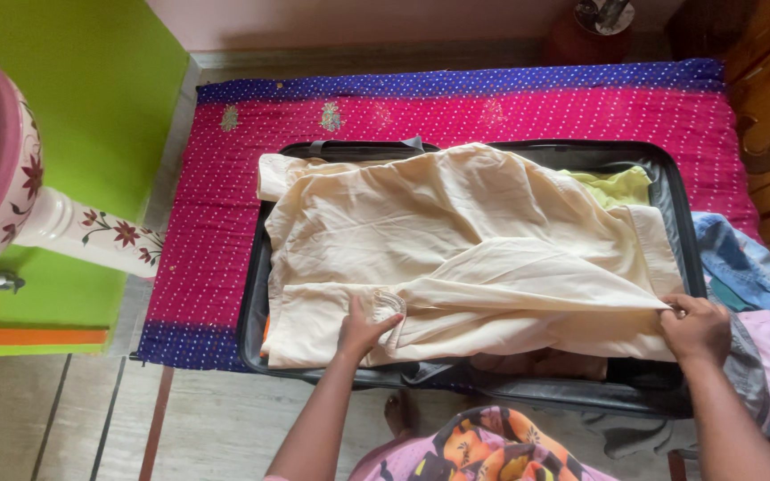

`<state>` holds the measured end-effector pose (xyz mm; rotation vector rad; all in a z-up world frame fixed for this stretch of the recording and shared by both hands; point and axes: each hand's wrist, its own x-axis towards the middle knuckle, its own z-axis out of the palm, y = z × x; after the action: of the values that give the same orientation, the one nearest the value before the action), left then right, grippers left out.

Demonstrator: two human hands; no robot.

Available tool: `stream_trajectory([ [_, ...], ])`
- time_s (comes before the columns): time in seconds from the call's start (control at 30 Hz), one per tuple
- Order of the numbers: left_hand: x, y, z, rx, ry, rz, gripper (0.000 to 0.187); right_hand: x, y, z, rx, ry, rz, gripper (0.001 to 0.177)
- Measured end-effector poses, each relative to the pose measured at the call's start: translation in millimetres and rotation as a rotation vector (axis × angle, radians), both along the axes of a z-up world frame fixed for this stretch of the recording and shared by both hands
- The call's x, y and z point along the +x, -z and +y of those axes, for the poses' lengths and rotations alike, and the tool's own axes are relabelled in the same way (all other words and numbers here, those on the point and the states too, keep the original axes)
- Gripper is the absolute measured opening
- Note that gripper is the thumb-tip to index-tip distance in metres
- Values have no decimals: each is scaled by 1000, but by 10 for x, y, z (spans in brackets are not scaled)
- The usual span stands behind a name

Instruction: The person buttons a cream-colored shirt, spreads it flat over an open suitcase, folds the sleeves and sides of the shirt inward, and then settles the folded garment into the suitcase.

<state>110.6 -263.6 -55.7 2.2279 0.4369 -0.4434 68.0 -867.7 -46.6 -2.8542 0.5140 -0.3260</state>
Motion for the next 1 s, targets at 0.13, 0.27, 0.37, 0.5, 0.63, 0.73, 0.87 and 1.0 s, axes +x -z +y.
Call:
stream_trajectory([
  [0.13,-28,-346,-257,279,238,120,133,-85,-54,-2,-17,93,57,14],
  [0.27,11,-50,-191,303,147,18,85,-153,-97,-21,134,205,129,20],
  [0.37,163,144,227,-20,-103,37,36,-148,-99,-30,152,220,141,21],
  [0.5,220,-158,834,-801,-203,-106,18,-170,-79,-9,162,240,173,21],
  [0.63,76,-556,990,-393,260,-415,35,-188,-67,36,139,228,166,24],
  [0.73,-44,-853,851,185,466,-374,30,-197,-71,81,115,178,133,21],
  [0.87,-73,-737,748,460,398,-390,31,-257,-76,131,57,71,48,14],
  [1.0,15,-186,891,29,124,-343,45,-299,-100,132,72,42,84,10],
])
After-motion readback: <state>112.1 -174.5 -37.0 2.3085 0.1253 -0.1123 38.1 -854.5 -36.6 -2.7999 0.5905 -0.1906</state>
